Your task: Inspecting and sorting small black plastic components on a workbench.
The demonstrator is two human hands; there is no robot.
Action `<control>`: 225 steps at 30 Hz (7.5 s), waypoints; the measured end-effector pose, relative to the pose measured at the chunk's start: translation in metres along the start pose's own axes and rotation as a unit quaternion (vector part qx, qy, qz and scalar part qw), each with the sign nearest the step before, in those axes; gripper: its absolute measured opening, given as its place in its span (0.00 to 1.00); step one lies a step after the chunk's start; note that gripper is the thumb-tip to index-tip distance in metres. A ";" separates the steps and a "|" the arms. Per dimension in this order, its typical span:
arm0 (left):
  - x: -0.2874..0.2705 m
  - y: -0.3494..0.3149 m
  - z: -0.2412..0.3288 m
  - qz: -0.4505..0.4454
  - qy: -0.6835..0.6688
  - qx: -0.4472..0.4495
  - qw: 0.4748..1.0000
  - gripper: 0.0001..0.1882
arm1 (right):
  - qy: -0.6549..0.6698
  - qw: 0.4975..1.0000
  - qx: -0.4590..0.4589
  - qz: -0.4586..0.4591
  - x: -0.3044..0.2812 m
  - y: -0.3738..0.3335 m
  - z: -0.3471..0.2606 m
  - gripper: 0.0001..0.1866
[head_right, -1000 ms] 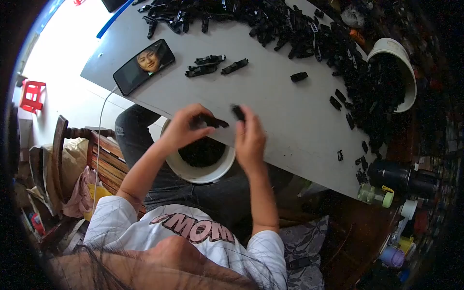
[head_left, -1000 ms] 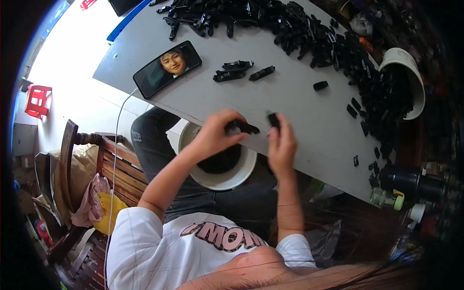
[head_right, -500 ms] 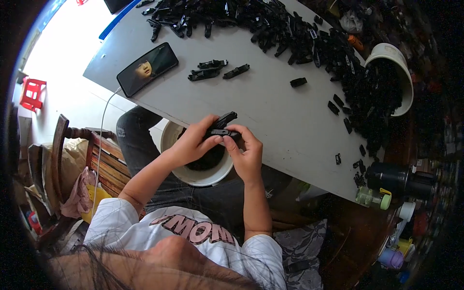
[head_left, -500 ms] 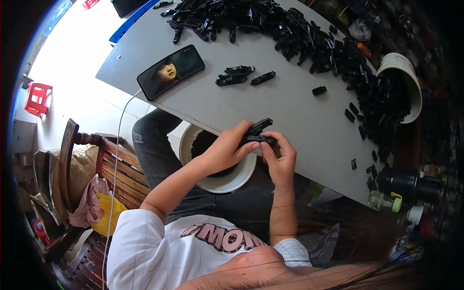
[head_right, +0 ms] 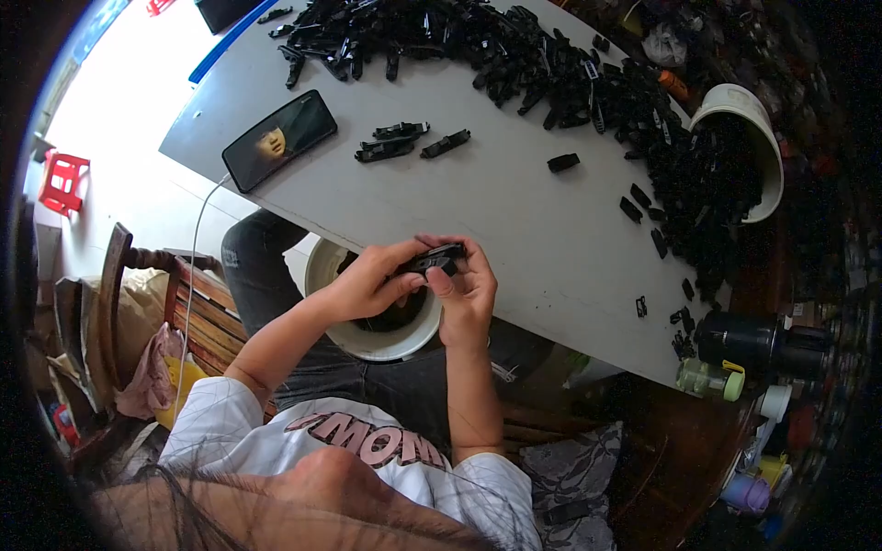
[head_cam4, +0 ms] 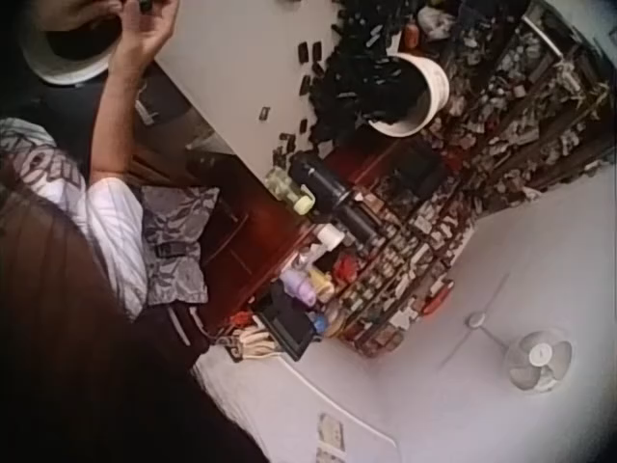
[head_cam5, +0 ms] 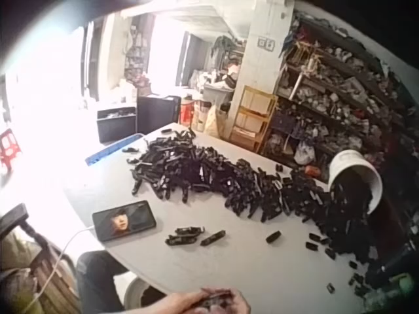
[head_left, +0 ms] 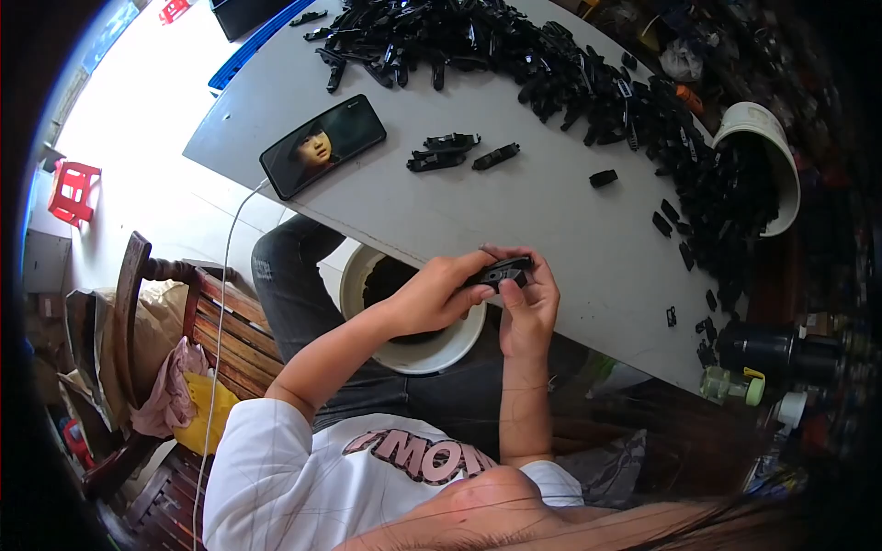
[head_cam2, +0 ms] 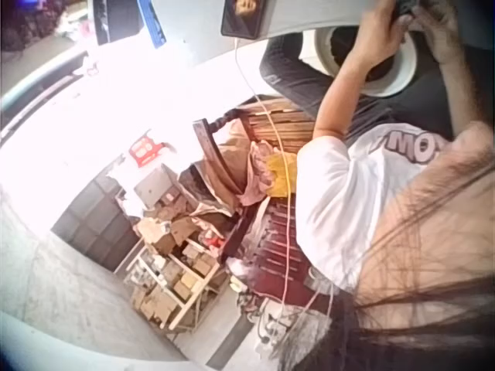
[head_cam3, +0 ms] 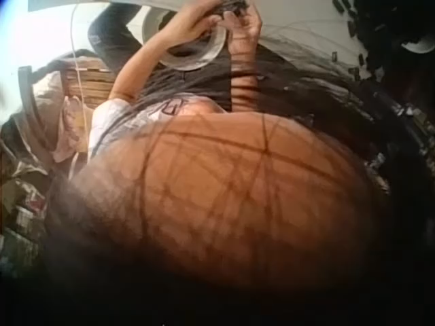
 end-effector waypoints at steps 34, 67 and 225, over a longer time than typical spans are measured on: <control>-0.106 0.051 -0.043 0.275 0.554 -0.029 0.785 0.14 | -0.678 0.690 -0.253 0.032 -0.071 0.059 -0.044 0.15; -0.026 -0.002 -0.002 0.050 0.085 -0.002 0.995 0.19 | -0.344 0.927 -0.150 0.001 0.006 0.015 -0.028 0.17; -0.085 -0.007 -0.007 0.228 0.546 0.078 0.802 0.19 | -0.719 0.650 -0.237 0.068 -0.073 0.031 -0.057 0.18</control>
Point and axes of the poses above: each hand's wrist, its own y-axis towards the middle knuckle, its own x-axis out of the palm, z = x × y, the point moved 8 cm from there along y, towards the middle knuckle, and after that the axes turned 2 degrees about z, right-handed, at the moved point
